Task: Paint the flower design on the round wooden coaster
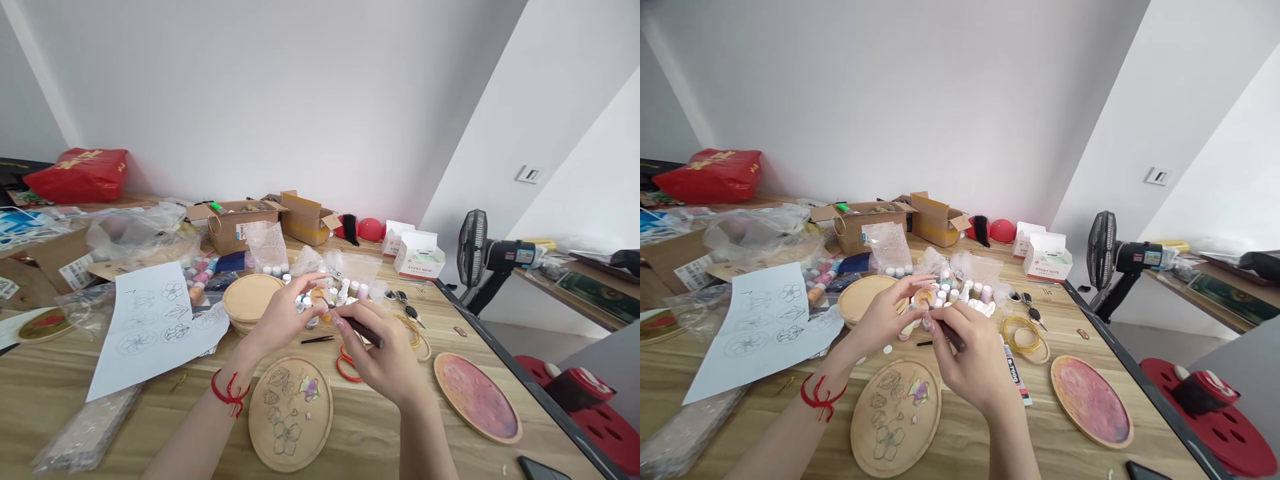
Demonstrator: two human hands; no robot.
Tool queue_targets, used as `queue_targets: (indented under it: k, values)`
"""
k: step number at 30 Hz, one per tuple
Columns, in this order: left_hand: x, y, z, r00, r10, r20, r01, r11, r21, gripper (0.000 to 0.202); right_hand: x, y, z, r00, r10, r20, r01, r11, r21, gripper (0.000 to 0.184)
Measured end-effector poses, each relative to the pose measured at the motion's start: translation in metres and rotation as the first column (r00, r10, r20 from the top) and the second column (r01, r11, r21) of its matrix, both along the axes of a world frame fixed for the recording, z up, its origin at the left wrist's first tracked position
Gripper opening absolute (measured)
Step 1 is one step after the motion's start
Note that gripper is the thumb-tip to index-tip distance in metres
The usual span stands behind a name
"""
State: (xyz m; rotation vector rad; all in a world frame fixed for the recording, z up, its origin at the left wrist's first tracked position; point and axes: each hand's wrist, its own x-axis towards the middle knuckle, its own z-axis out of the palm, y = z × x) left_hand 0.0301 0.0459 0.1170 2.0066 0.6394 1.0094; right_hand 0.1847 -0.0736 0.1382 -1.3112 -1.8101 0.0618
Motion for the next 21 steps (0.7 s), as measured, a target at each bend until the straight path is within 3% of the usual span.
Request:
queue_targets:
  k: [6, 14, 21]
  values:
    - [0.0, -0.001, 0.002, 0.997, 0.022, -0.071, -0.021, 1.0, 0.009, 0.053, 0.0, 0.002, -0.002, 0.994, -0.067, 0.087, 0.067, 0.998, 0.005, 0.021]
    - [-0.002, -0.006, 0.006, 0.991, 0.036, -0.126, -0.028, 0.997, 0.067, 0.05, 0.0, 0.005, -0.003, 0.996, -0.074, 0.048, 0.076, 0.997, -0.03, 0.024]
    - [-0.002, -0.005, 0.005, 0.991, 0.047, -0.124, -0.039, 0.997, 0.067, 0.049, 0.0, 0.011, -0.012, 0.985, -0.127, -0.117, 0.125, 0.992, -0.025, 0.031]
